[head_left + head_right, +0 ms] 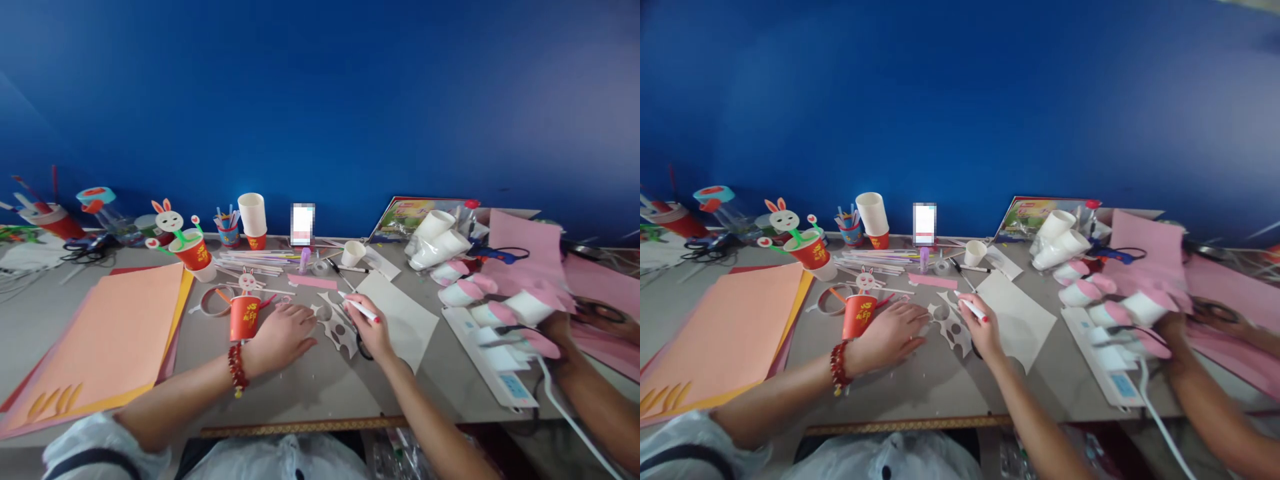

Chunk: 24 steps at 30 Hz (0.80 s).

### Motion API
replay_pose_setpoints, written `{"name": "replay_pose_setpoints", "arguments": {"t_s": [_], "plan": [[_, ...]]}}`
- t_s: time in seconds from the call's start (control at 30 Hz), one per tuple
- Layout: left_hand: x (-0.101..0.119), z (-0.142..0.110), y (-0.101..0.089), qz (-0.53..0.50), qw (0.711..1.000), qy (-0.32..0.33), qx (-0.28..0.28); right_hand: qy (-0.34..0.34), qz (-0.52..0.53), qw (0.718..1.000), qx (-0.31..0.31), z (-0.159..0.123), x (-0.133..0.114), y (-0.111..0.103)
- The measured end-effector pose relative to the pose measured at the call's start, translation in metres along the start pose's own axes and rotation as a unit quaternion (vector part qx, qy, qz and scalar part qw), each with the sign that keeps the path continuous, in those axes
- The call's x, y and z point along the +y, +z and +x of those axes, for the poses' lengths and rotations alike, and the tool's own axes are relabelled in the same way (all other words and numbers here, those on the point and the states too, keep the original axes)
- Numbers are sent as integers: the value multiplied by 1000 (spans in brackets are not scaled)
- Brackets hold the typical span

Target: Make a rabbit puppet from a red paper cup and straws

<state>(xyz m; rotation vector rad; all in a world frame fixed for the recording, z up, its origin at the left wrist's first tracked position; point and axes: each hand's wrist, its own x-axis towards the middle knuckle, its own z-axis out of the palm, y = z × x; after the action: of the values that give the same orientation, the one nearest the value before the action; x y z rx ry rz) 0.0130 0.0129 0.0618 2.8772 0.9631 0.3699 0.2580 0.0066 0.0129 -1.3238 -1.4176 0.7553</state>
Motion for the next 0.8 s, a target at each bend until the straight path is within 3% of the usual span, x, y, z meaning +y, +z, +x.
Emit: {"name": "replay_pose_setpoints", "arguments": {"t_s": [0.07, 0.17, 0.3, 0.43, 0.57, 0.67, 0.8], "plan": [[-11, -10, -12, -35, 998, -28, 49, -11, -26, 999, -21, -7, 2, -8], [-30, -27, -27, -68, 988, -59, 126, 2, -13, 1000, -5, -4, 2, -17], [-50, -50, -35, -44, 965, -129, 223, 33, 61, 997, 14, 28, -3, -19], [-68, -73, -34, -35, 931, -219, 290, 32, 93, 995, -17, 59, -16, -1], [-89, -85, -42, -62, 908, -293, 294, 17, 102, 990, -94, 62, -29, 29], [-105, -84, -53, -55, 933, -237, 266, 27, 108, 985, -133, 54, -31, 44], [-119, -74, -64, -73, 954, -182, 225, 47, 125, 980, -149, 43, -29, 47]]}}
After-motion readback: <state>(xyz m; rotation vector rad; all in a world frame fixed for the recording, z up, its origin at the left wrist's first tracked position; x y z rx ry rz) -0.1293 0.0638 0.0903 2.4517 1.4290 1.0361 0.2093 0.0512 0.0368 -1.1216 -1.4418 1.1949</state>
